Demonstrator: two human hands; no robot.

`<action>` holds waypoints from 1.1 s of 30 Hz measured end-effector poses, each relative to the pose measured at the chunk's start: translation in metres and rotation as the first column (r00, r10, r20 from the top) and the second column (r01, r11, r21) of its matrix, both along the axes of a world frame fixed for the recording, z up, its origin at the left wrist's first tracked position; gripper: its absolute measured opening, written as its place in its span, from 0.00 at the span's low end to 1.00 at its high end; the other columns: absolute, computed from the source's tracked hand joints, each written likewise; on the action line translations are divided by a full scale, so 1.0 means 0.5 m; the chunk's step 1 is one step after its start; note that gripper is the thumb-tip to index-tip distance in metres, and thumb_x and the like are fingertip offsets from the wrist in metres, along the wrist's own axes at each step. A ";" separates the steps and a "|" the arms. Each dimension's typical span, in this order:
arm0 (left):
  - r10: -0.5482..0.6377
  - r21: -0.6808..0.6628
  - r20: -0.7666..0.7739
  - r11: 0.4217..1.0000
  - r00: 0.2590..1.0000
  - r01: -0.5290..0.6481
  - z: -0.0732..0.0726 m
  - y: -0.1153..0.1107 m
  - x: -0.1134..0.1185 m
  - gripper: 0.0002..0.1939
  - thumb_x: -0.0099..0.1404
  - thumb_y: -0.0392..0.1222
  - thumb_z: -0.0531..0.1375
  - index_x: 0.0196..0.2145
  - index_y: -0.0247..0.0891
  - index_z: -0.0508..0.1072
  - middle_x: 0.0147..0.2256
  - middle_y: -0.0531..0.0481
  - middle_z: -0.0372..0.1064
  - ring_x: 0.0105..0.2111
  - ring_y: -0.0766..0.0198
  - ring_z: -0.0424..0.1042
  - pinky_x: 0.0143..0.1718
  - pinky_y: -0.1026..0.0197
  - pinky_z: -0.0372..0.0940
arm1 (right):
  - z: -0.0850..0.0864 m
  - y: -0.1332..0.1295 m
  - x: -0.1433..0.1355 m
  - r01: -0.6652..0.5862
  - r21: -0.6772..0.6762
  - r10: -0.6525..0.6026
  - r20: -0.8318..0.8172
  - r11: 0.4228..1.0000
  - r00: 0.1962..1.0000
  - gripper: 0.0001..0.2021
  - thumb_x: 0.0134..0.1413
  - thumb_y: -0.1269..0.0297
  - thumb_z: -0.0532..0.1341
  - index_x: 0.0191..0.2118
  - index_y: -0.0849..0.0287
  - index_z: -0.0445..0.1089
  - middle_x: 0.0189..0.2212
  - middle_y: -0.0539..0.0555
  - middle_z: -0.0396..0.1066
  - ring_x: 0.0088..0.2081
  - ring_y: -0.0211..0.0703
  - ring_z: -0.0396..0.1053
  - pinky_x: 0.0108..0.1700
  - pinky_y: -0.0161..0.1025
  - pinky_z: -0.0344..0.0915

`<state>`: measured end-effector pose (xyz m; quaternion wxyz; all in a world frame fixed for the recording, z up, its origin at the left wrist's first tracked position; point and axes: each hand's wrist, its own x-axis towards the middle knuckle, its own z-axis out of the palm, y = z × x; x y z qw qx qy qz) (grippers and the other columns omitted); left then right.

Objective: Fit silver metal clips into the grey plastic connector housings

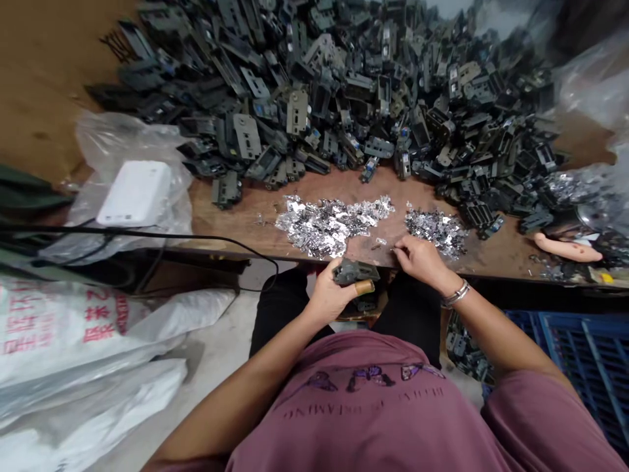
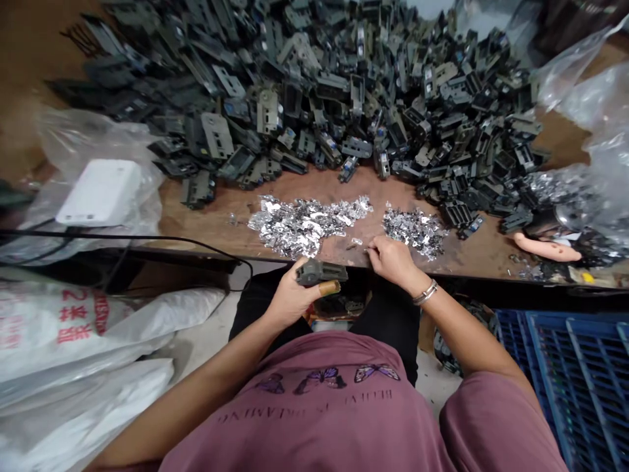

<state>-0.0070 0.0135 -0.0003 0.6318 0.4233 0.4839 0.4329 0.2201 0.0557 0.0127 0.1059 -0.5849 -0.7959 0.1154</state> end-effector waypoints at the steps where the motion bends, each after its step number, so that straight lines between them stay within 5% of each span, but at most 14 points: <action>1: 0.007 0.040 -0.041 0.999 0.999 -0.005 0.001 0.000 0.003 0.20 0.44 0.42 0.73 0.30 0.38 0.66 0.26 0.55 0.70 0.27 0.66 0.69 0.32 0.62 0.67 | 0.008 -0.011 -0.004 -0.017 0.013 0.018 -0.113 1.000 0.993 0.06 0.58 0.68 0.56 0.33 0.60 0.70 0.29 0.54 0.74 0.29 0.40 0.70 0.34 0.35 0.62; 5: 0.004 0.173 -0.148 0.985 0.989 0.022 0.007 -0.007 0.009 0.19 0.46 0.43 0.72 0.29 0.39 0.66 0.25 0.56 0.69 0.25 0.68 0.67 0.28 0.65 0.65 | 0.048 -0.054 -0.030 -0.154 0.070 0.169 -0.358 0.986 0.918 0.05 0.57 0.69 0.57 0.30 0.58 0.66 0.22 0.48 0.68 0.24 0.34 0.64 0.29 0.32 0.59; 10: -0.121 0.291 -0.234 0.938 0.965 0.188 0.012 -0.022 0.003 0.19 0.51 0.43 0.70 0.40 0.38 0.71 0.36 0.49 0.76 0.30 0.66 0.72 0.34 0.64 0.67 | 0.071 -0.090 -0.049 -0.318 0.205 0.354 -0.171 0.926 0.920 0.06 0.59 0.72 0.55 0.33 0.60 0.68 0.25 0.53 0.69 0.27 0.38 0.65 0.31 0.35 0.60; 15: -0.166 0.268 -0.224 0.937 0.960 0.224 0.007 -0.037 -0.004 0.19 0.51 0.43 0.69 0.40 0.37 0.71 0.37 0.47 0.76 0.30 0.66 0.73 0.34 0.63 0.68 | 0.062 -0.103 -0.045 -0.359 0.200 0.396 -0.187 0.911 0.899 0.09 0.62 0.70 0.55 0.34 0.61 0.72 0.26 0.54 0.72 0.28 0.39 0.68 0.31 0.36 0.63; 21: -0.163 0.210 -0.191 0.957 0.968 0.203 0.001 -0.050 -0.015 0.19 0.48 0.42 0.71 0.36 0.38 0.70 0.32 0.51 0.74 0.30 0.66 0.71 0.34 0.63 0.68 | 0.054 -0.119 -0.033 -0.363 0.095 0.367 -0.430 0.927 0.824 0.08 0.64 0.68 0.58 0.41 0.56 0.76 0.26 0.49 0.74 0.26 0.35 0.71 0.29 0.32 0.67; 26: -0.164 0.174 -0.209 0.964 0.964 0.202 0.003 -0.055 -0.021 0.19 0.48 0.44 0.70 0.34 0.38 0.68 0.30 0.53 0.72 0.27 0.68 0.69 0.30 0.64 0.67 | 0.037 -0.142 -0.038 -0.301 0.344 0.428 -0.396 0.890 0.813 0.13 0.61 0.73 0.59 0.49 0.55 0.71 0.38 0.55 0.77 0.38 0.41 0.76 0.39 0.38 0.73; 33: -0.197 0.242 -0.285 0.932 0.938 0.269 0.015 -0.059 -0.017 0.19 0.51 0.45 0.69 0.38 0.38 0.70 0.34 0.50 0.76 0.31 0.65 0.74 0.33 0.63 0.69 | 0.002 -0.147 -0.057 -0.356 0.418 0.487 -0.261 0.835 0.834 0.14 0.59 0.77 0.55 0.49 0.56 0.66 0.34 0.54 0.75 0.34 0.42 0.75 0.33 0.38 0.73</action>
